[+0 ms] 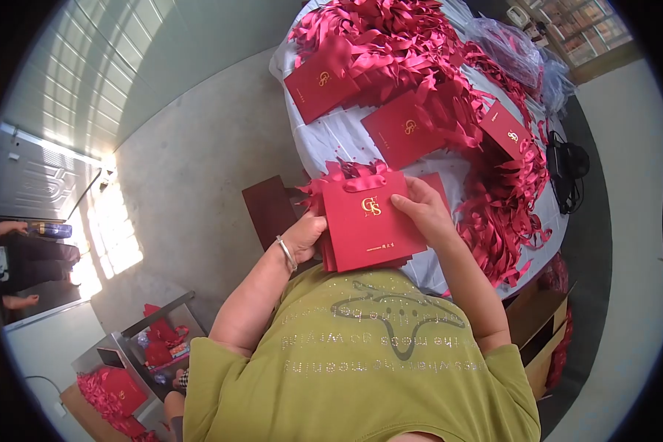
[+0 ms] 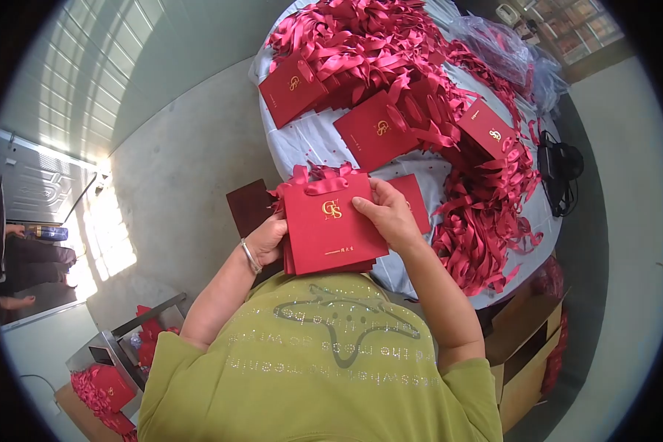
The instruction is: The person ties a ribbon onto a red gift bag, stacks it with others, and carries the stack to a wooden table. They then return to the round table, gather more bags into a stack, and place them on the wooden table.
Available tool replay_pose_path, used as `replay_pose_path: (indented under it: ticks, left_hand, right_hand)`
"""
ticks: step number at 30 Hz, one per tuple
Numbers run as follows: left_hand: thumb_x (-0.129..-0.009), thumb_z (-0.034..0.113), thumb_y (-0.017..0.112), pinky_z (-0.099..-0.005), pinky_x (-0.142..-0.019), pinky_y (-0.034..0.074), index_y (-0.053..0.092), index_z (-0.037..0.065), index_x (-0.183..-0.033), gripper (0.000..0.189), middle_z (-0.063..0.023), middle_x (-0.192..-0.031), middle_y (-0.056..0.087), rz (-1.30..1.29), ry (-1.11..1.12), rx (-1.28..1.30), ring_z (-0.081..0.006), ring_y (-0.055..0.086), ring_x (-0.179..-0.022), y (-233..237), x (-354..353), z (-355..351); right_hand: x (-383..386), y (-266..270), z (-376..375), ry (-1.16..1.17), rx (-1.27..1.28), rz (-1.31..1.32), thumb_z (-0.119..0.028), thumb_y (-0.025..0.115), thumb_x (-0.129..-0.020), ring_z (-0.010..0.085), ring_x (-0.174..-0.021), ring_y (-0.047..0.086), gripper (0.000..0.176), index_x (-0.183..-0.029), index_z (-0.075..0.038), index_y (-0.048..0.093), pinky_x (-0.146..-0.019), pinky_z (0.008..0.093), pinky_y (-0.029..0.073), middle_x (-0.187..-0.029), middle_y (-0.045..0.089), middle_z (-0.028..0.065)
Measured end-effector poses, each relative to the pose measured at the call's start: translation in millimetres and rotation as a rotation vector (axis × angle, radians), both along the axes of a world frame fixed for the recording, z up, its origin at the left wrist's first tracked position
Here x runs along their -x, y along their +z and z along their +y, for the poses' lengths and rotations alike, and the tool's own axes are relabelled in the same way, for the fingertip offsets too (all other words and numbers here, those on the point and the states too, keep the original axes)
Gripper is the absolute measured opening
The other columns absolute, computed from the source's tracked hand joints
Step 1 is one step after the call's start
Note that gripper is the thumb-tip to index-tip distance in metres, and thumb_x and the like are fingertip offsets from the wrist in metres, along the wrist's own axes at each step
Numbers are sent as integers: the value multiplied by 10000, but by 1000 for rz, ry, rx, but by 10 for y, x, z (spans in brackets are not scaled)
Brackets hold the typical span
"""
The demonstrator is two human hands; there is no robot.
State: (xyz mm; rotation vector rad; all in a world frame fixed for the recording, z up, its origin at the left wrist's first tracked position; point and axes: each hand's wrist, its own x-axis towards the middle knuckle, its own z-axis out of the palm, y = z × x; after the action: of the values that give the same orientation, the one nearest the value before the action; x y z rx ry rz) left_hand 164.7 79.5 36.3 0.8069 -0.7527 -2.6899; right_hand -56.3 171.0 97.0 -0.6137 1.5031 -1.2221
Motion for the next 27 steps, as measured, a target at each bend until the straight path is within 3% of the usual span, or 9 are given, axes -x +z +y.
replay_pose_path:
  ticks: [5, 8, 10, 12, 14, 18, 20, 23, 27]
  left_hand:
    - [-907, 76, 594, -374, -938, 521, 452, 58, -1373, 488, -106, -1273, 583, -6, -41, 30, -212, 605, -1128, -32, -12, -10]
    - [-918, 107, 586, -368, -926, 526, 466, 56, -1364, 465, -100, -1275, 585, 40, -59, 13, -207, 605, -1127, -40, -35, -7]
    - [-922, 132, 584, -380, -940, 517, 463, 59, -1367, 467, -102, -1285, 582, 68, -63, -15, -213, 603, -1131, -85, -64, -4]
    - [-926, 158, 581, -392, -954, 507, 461, 62, -1370, 470, -104, -1294, 579, 97, -68, -44, -220, 602, -1135, -226, -138, -14]
    - [-944, 241, 582, -424, -996, 475, 458, 62, -1373, 481, -117, -1318, 567, 317, -146, -250, -240, 597, -1148, -311, -221, -48]
    - [-931, 322, 621, -443, -1032, 442, 501, 50, -1334, 500, -122, -1285, 595, 395, -82, -399, -251, 593, -1153, -79, -184, -29]
    - [-900, 342, 674, -422, -1008, 466, 546, 33, -1284, 509, -106, -1224, 636, 190, 17, -334, -239, 607, -1131, -84, -114, 17]
    - [-890, 189, 684, -363, -902, 538, 586, 2, -1209, 383, -106, -1139, 667, -63, 74, -73, -210, 655, -1023, -125, -41, 71]
    - [-887, 91, 619, -351, -878, 539, 589, -37, -1172, 314, -138, -1099, 667, -118, 94, 53, -210, 662, -986, -204, 11, 135]
  right_hand:
    - [-37, -32, 26, 13, 71, -16, -38, 657, -896, 143, -926, 655, 439, -1300, 44, 504, -805, 282, 549, -1078, 672, 101]
    - [-35, -234, 61, 38, 70, 131, -39, 678, -874, 138, -911, 659, 454, -1289, 52, 520, -787, 277, 547, -1047, 685, 102]
    - [-54, -293, 57, 64, 69, 481, -43, 696, -851, 139, -902, 665, 475, -1281, 63, 524, -775, 274, 543, -1023, 695, 117]
    - [-116, -169, 59, 43, 48, 471, -52, 704, -841, 139, -903, 665, 484, -1277, 63, 529, -772, 276, 540, -1024, 697, 125]
    - [-157, -104, 51, 18, 26, 460, -60, 713, -831, 138, -905, 665, 493, -1273, 63, 534, -769, 277, 538, -1025, 698, 133]
    - [-89, -299, 79, 28, 69, 660, -95, 732, -819, 167, -891, 675, 489, -1250, 54, 556, -772, 301, 539, -1014, 703, 138]
    - [-113, -316, 64, 31, 112, 715, -101, 736, -815, 172, -885, 678, 484, -1242, 49, 564, -769, 307, 538, -1010, 704, 139]
    - [-149, -313, 53, 36, 36, 683, -118, 754, -793, 181, -873, 677, 509, -1239, 43, 569, -769, 317, 533, -1004, 698, 156]
    - [-187, -213, 119, 13, -54, 808, -199, 796, -741, 183, -907, 659, 582, -1232, 23, 577, -774, 336, 522, -1030, 670, 168]
